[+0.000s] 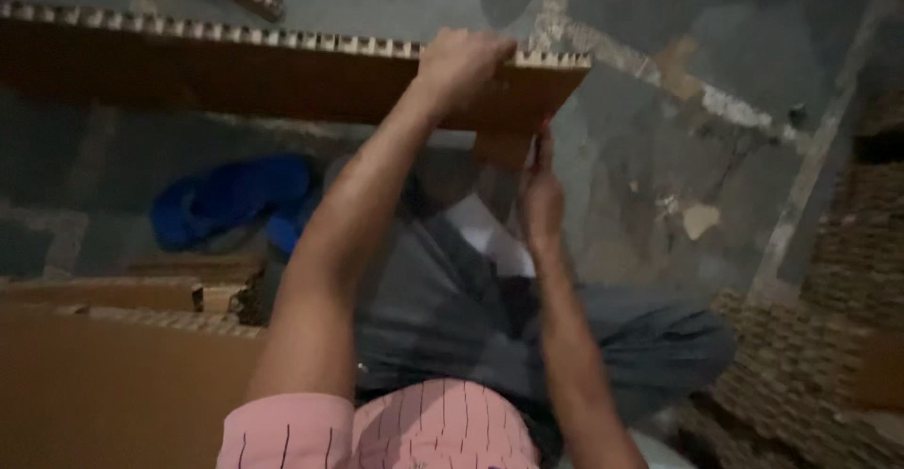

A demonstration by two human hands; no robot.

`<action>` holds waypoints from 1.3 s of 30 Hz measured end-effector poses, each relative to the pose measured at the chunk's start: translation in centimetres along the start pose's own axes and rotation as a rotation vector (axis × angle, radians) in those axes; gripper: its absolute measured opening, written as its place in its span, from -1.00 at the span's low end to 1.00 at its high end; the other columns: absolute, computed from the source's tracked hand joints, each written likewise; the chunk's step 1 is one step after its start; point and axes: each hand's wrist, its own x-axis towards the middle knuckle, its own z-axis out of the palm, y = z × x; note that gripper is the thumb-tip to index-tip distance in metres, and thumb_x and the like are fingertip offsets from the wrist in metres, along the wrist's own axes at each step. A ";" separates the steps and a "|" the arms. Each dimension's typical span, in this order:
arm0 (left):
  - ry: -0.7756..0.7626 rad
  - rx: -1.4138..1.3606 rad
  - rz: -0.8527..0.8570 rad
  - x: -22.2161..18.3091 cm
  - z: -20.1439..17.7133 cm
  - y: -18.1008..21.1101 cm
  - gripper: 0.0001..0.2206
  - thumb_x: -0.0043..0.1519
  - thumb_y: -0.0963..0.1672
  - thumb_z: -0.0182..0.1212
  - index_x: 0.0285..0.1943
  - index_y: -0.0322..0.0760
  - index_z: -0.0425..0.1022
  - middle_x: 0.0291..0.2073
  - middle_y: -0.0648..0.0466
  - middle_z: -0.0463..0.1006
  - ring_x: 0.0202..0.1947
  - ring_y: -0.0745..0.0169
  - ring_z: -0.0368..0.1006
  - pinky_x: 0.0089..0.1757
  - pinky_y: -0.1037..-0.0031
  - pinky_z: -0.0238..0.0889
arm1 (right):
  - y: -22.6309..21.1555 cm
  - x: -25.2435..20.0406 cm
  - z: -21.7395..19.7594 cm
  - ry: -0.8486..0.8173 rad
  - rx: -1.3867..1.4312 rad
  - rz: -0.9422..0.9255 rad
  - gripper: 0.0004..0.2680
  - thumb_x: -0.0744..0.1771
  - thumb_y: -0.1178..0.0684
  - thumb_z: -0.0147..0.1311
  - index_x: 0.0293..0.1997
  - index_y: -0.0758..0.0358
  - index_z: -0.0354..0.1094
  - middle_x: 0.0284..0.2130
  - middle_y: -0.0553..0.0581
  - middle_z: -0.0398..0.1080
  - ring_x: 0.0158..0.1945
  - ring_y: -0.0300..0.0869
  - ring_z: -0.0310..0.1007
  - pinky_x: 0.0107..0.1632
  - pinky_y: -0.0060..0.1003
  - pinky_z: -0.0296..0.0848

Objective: The person cuts a long piece of honeycomb cardboard using a utility knife while sitting on the floor. They then organize several small, pre-cut cardboard blocks into a stack next to them.

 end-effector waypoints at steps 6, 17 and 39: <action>-0.034 0.029 -0.050 0.2 -2.2 1.3 -0.72 0.13 -0.01 0.32 -0.05 -0.11 0.49 -0.23 -0.02 0.65 -0.18 -0.16 0.57 -0.22 0.03 0.39 | 3.2 -1.3 3.1 -0.203 -0.139 0.088 -0.52 0.46 0.11 -0.19 0.65 -0.02 -0.16 -0.26 0.44 0.53 -0.44 0.27 0.43 -0.31 0.09 0.32; -0.058 -0.014 -0.034 0.0 -2.6 1.2 -0.76 0.21 -0.03 0.27 0.00 -0.10 0.49 -0.13 -0.01 0.65 -0.11 -0.14 0.56 -0.18 0.03 0.38 | 10.1 -6.9 1.2 0.277 0.122 0.142 -0.76 0.39 0.07 0.04 0.20 0.19 0.30 -0.12 0.28 0.51 -0.09 0.12 0.56 -0.03 -0.07 0.47; -0.041 0.001 -0.084 -0.4 -2.3 1.6 -0.73 0.19 -0.04 0.21 0.07 -0.03 0.49 -0.17 -0.01 0.66 -0.19 -0.14 0.59 -0.22 0.04 0.41 | 12.7 10.8 -10.8 0.382 1.714 0.523 -0.65 0.33 -0.19 0.06 0.14 0.20 0.37 -0.14 0.11 0.54 -0.20 -0.08 0.63 -0.14 -0.05 0.63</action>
